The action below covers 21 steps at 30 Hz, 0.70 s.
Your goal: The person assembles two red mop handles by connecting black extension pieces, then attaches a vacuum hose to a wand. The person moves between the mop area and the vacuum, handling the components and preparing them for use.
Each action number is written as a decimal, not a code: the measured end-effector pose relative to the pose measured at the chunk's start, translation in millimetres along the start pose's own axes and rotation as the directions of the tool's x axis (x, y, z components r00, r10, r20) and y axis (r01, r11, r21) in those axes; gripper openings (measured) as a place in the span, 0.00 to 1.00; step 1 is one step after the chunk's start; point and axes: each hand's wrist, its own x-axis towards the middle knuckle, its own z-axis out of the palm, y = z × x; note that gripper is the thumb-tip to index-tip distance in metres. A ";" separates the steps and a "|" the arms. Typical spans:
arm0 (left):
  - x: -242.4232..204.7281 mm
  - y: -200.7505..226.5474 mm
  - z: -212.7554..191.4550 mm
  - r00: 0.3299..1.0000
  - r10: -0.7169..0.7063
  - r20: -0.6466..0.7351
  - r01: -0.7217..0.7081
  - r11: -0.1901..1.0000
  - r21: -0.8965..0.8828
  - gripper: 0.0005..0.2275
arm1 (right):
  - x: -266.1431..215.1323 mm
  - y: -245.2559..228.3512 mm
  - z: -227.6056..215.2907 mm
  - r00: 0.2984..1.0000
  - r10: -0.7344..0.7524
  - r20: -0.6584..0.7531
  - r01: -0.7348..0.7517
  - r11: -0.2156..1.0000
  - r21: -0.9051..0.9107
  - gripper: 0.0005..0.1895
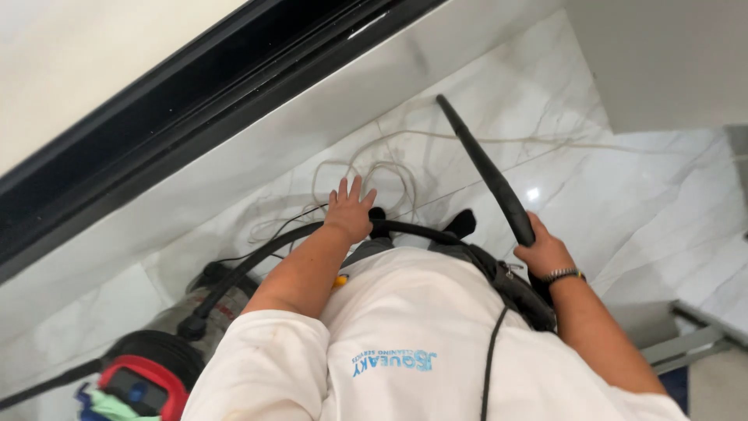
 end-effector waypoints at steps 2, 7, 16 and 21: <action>-14.2 -24.3 10.0 0.985 -0.006 0.175 -0.007 0.997 0.074 0.35 | -21.9 -39.5 2.3 0.998 0.027 0.056 -0.026 0.999 -0.019 0.49; -15.0 -60.4 -29.7 0.983 -0.068 0.170 0.050 0.993 0.110 0.34 | -55.0 -13.4 5.7 0.992 0.095 0.087 -0.096 0.995 0.004 0.50; -18.7 -92.9 6.6 0.973 -0.197 0.124 0.194 0.980 0.036 0.31 | -128.7 56.6 -4.9 0.984 0.146 -0.099 -0.147 0.989 -0.001 0.49; -33.8 -87.1 40.4 0.949 -0.281 0.145 0.290 0.956 -0.045 0.30 | -127.4 68.9 -20.6 0.981 0.193 -0.009 -0.193 0.981 0.010 0.48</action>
